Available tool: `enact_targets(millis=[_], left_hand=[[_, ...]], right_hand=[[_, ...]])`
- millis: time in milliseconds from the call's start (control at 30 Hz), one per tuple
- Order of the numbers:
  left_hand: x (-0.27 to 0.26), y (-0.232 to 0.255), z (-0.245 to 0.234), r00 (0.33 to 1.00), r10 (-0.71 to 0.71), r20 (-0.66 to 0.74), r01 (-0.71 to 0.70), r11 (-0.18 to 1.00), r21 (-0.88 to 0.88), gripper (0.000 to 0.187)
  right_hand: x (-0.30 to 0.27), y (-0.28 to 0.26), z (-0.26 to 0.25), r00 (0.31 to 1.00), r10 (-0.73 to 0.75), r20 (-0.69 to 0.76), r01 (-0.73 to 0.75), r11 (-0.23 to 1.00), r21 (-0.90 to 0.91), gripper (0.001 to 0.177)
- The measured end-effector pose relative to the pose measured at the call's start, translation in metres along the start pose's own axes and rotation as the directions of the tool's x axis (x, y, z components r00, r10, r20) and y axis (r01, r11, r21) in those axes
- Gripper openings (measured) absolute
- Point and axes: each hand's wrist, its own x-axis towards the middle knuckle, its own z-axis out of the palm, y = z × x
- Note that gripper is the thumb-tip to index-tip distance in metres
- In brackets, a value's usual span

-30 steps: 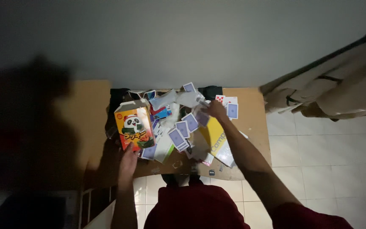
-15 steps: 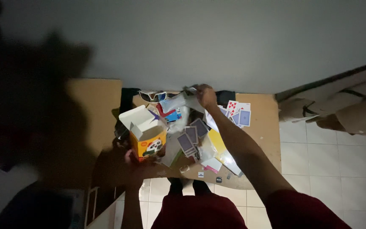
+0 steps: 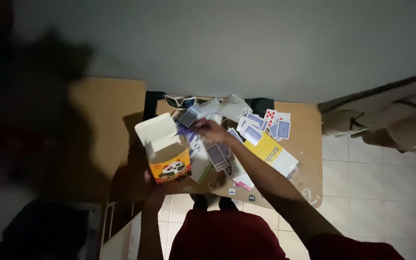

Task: Organize various desk items including books, sunglasses, and playing cards.

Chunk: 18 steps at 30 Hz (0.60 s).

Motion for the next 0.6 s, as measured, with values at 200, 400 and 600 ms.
enact_targets(millis=[200, 400, 600], left_hand=[[-0.005, -0.104, -0.142, 0.995, -0.095, 0.023, 0.095, 0.995, 0.010, 0.034], [-0.036, -0.062, -0.075, 0.999, -0.045, 0.026, 0.046, 0.999, -0.011, 0.043], [0.022, 0.001, 0.012, 0.998, -0.005, 0.067, 0.007, 1.000, -0.029, 0.055]], right_hand=[[-0.069, -0.047, 0.055, 0.900, 0.247, 0.360, -0.148, 0.948, -0.281, 0.063], [-0.087, 0.017, 0.069, 0.844, 0.003, 0.536, 0.106, 0.980, -0.171, 0.074], [-0.066, 0.142, -0.010, 0.783, -0.492, -0.381, 0.548, 0.835, 0.048, 0.028]])
